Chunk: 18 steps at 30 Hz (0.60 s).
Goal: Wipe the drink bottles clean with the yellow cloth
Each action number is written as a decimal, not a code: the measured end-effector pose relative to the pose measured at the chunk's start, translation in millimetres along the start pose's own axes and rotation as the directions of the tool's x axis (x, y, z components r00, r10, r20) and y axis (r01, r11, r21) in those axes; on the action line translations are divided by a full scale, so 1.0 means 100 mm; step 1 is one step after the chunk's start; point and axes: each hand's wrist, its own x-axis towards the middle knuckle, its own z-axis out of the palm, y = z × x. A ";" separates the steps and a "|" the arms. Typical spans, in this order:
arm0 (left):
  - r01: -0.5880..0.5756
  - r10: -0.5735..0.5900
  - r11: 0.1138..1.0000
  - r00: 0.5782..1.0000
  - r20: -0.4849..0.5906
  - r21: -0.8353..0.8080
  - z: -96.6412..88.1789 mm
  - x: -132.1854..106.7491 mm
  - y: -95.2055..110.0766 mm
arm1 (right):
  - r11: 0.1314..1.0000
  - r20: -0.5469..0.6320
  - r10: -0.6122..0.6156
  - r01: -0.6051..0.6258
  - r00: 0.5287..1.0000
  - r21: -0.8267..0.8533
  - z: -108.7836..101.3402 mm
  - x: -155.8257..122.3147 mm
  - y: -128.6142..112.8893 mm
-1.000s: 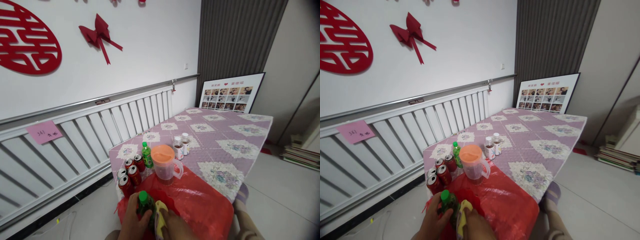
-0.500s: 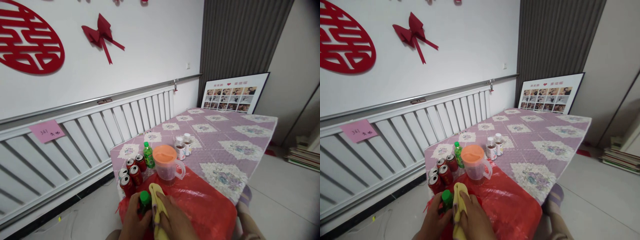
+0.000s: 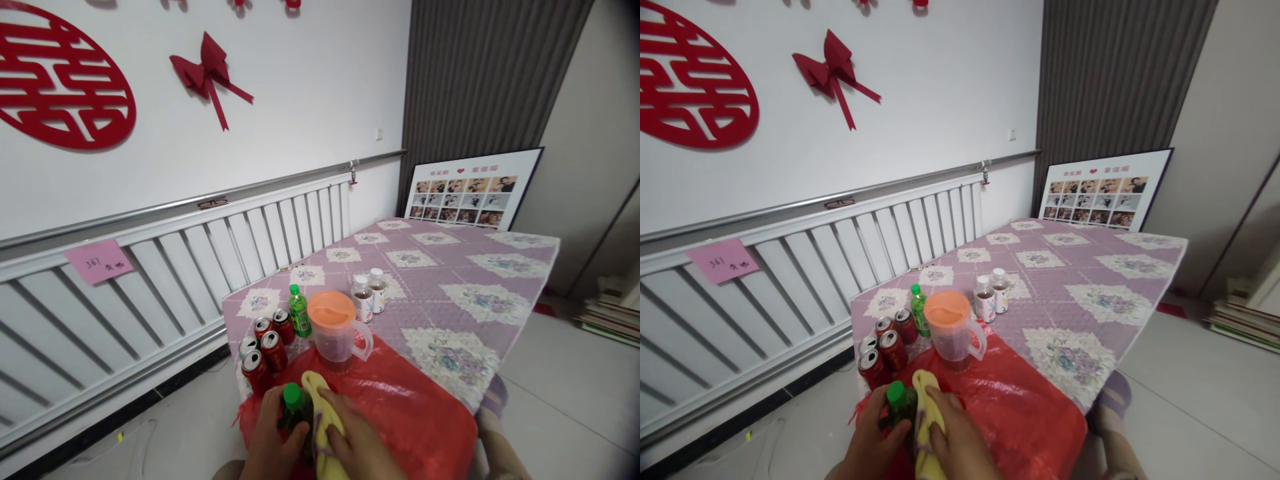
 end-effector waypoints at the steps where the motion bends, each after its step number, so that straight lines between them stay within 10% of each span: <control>1: -0.013 0.013 1.000 1.000 -0.006 -0.007 0.02 0.00 0.01 | 0.999 -0.010 -0.045 0.045 0.999 0.020 -0.08 0.01 -0.08; 6: -0.063 0.056 0.997 0.991 -0.118 -0.053 0.08 -0.02 0.06 | 0.985 0.000 -0.148 0.148 0.989 0.088 -0.24 0.15 -0.27; 18: 0.009 -0.008 1.000 0.999 -0.033 0.026 0.05 -0.01 0.00 | 0.961 0.232 0.084 -0.141 0.969 0.240 -0.06 0.20 0.09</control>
